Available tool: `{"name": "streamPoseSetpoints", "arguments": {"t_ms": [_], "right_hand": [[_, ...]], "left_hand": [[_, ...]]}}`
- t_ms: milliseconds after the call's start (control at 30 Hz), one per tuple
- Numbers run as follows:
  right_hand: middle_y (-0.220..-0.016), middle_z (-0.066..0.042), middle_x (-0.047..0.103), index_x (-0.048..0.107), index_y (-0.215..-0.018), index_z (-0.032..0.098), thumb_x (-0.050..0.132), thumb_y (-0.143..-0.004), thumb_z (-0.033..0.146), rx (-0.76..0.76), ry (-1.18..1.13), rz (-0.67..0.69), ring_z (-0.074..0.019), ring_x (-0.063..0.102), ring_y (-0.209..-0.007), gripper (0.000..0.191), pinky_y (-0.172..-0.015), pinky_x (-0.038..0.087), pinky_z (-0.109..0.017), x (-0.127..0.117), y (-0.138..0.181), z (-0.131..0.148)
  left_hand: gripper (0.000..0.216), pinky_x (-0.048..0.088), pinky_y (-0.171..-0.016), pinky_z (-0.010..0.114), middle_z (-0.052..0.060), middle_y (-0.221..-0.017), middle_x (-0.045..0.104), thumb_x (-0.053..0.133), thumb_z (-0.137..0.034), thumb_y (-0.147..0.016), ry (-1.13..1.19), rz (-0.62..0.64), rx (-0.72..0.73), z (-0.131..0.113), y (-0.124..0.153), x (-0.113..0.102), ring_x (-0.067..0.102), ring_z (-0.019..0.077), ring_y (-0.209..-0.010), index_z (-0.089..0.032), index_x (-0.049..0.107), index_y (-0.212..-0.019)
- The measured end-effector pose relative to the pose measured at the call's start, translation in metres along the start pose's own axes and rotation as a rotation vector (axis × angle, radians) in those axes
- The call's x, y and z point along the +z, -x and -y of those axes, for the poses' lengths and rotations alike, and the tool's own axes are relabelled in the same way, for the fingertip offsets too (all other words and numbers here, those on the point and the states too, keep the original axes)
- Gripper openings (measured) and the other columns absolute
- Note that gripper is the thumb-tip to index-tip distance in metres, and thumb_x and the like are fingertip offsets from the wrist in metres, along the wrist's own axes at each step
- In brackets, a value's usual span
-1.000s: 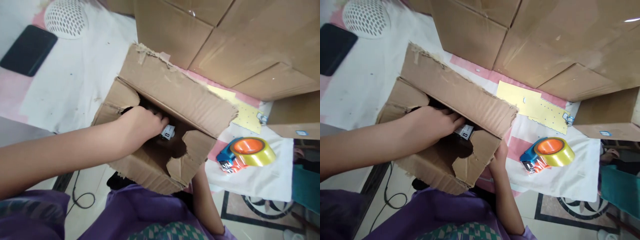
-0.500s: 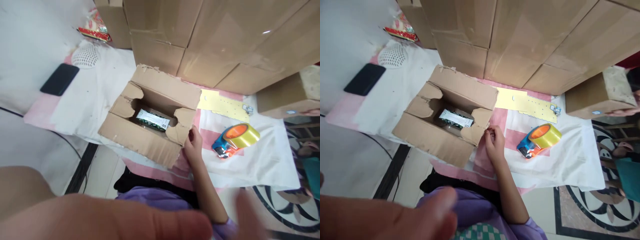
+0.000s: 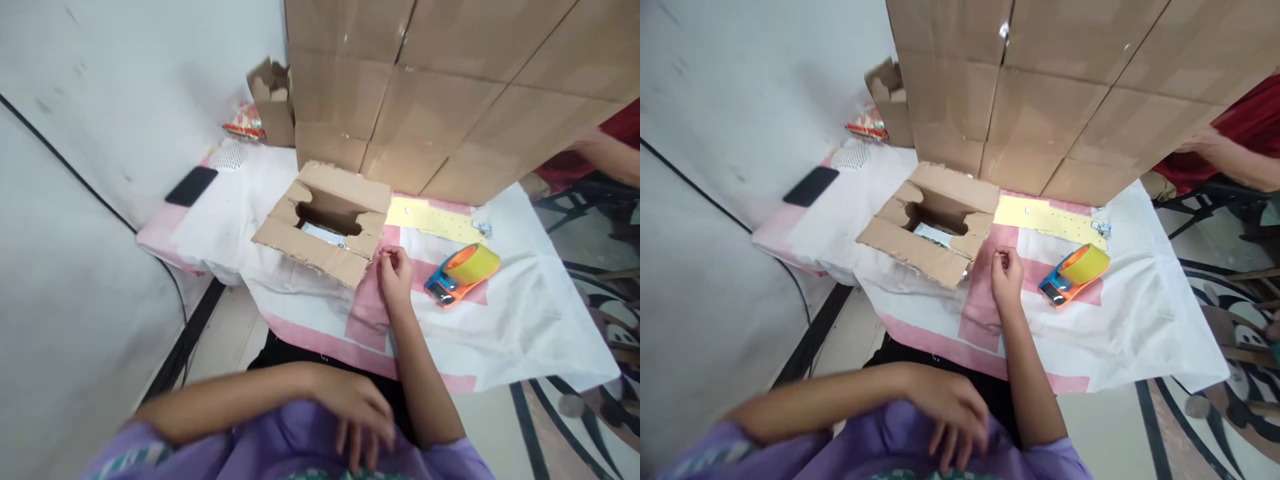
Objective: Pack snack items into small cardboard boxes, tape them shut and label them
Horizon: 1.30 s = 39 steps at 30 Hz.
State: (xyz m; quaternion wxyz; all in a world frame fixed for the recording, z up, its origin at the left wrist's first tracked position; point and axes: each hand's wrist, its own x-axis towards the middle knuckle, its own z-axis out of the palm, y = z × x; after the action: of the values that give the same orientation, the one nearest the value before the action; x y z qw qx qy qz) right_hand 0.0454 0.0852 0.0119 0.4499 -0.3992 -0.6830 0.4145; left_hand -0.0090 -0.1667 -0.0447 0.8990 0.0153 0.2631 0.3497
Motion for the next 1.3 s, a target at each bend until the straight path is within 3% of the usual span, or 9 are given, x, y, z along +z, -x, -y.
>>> {"name": "streamPoseSetpoints", "arguments": {"t_ms": [133,267,433,633,700,833,967,1100,1300], "right_hand": [[-0.088,-0.005,0.067,0.063,-0.094,0.020,0.058,-0.088,0.038,0.013,-0.025,0.033,-0.0196,0.062,-0.074,0.019,-0.068,0.049,-0.034,0.003,-0.001,-0.002],[-0.089,-0.006,0.068,0.063,-0.095,0.020,0.059,-0.087,0.038,-0.053,0.030,0.047,-0.0201,0.062,-0.075,0.019,-0.072,0.050,-0.036,0.005,-0.001,-0.003],[-0.083,-0.003,0.066,0.062,-0.094,0.020,0.059,-0.087,0.041,-0.001,-0.035,0.020,-0.0189,0.060,-0.070,0.022,-0.067,0.048,-0.034,0.000,-0.002,-0.008],[-0.078,-0.001,0.063,0.060,-0.091,0.020,0.057,-0.087,0.045,0.008,-0.090,0.000,-0.0172,0.058,-0.066,0.025,-0.063,0.047,-0.031,-0.002,-0.003,-0.014],[-0.075,0.000,0.062,0.060,-0.089,0.021,0.058,-0.086,0.045,0.000,-0.090,0.005,-0.0172,0.057,-0.067,0.025,-0.063,0.046,-0.030,-0.002,-0.002,-0.013],[-0.078,-0.001,0.064,0.061,-0.086,0.021,0.059,-0.086,0.046,-0.024,-0.117,0.011,-0.0174,0.057,-0.068,0.026,-0.064,0.046,-0.030,-0.001,0.000,-0.009],[-0.086,-0.004,0.068,0.065,-0.091,0.020,0.061,-0.086,0.048,-0.067,-0.179,0.022,-0.0200,0.062,-0.077,0.028,-0.072,0.050,-0.034,0.000,-0.001,0.003],[-0.112,-0.010,0.069,0.065,-0.107,0.021,0.059,-0.089,0.049,-0.100,-0.247,0.020,-0.0239,0.064,-0.104,0.034,-0.090,0.052,-0.040,0.009,-0.007,0.019],[-0.123,-0.012,0.069,0.061,-0.123,0.025,0.071,-0.079,0.053,-0.093,-0.329,0.078,-0.0277,0.063,-0.117,0.053,-0.096,0.053,-0.044,0.019,-0.032,0.037]], "left_hand": [[0.041,0.055,-0.048,0.023,0.014,-0.095,0.077,0.061,-0.049,-0.089,0.110,-0.108,-0.022,-0.038,0.026,-0.020,0.075,0.0194,-0.076,-0.010,0.071,-0.099],[0.053,0.061,-0.081,0.037,0.024,-0.119,0.073,0.053,-0.049,-0.091,0.114,-0.275,0.144,-0.041,0.022,-0.026,0.073,0.0312,-0.108,-0.002,0.070,-0.108],[0.039,0.055,-0.089,0.032,0.019,-0.118,0.074,0.060,-0.047,-0.091,-0.038,-0.410,0.403,-0.032,0.011,-0.024,0.076,0.0230,-0.092,-0.009,0.071,-0.099],[0.049,0.054,-0.099,0.040,0.022,-0.137,0.065,0.063,-0.052,-0.089,-0.143,-0.329,0.383,-0.042,0.054,-0.042,0.065,0.0312,-0.126,-0.012,0.070,-0.115],[0.051,0.055,-0.097,0.046,0.022,-0.131,0.068,0.068,-0.056,-0.083,-0.247,-0.521,0.457,-0.043,0.079,-0.062,0.066,0.0343,-0.124,-0.014,0.071,-0.110],[0.047,0.057,-0.086,0.054,0.015,-0.088,0.074,0.080,-0.058,-0.062,-0.473,-1.299,0.839,-0.038,0.142,-0.110,0.072,0.0393,-0.098,-0.020,0.064,-0.084],[0.053,0.054,-0.093,0.057,0.008,-0.087,0.067,0.071,-0.069,-0.062,-0.605,-1.594,1.152,-0.057,0.201,-0.122,0.067,0.0376,-0.102,-0.024,0.057,-0.087],[0.057,0.055,-0.097,0.046,0.009,-0.114,0.069,0.076,-0.059,-0.066,-0.874,-1.475,1.357,-0.128,0.211,-0.088,0.065,0.0307,-0.114,-0.025,0.061,-0.109],[0.072,0.054,-0.098,0.042,0.017,-0.141,0.061,0.074,-0.057,-0.071,-1.139,-1.022,1.449,-0.234,0.156,-0.024,0.061,0.0311,-0.128,-0.020,0.058,-0.131]]}}
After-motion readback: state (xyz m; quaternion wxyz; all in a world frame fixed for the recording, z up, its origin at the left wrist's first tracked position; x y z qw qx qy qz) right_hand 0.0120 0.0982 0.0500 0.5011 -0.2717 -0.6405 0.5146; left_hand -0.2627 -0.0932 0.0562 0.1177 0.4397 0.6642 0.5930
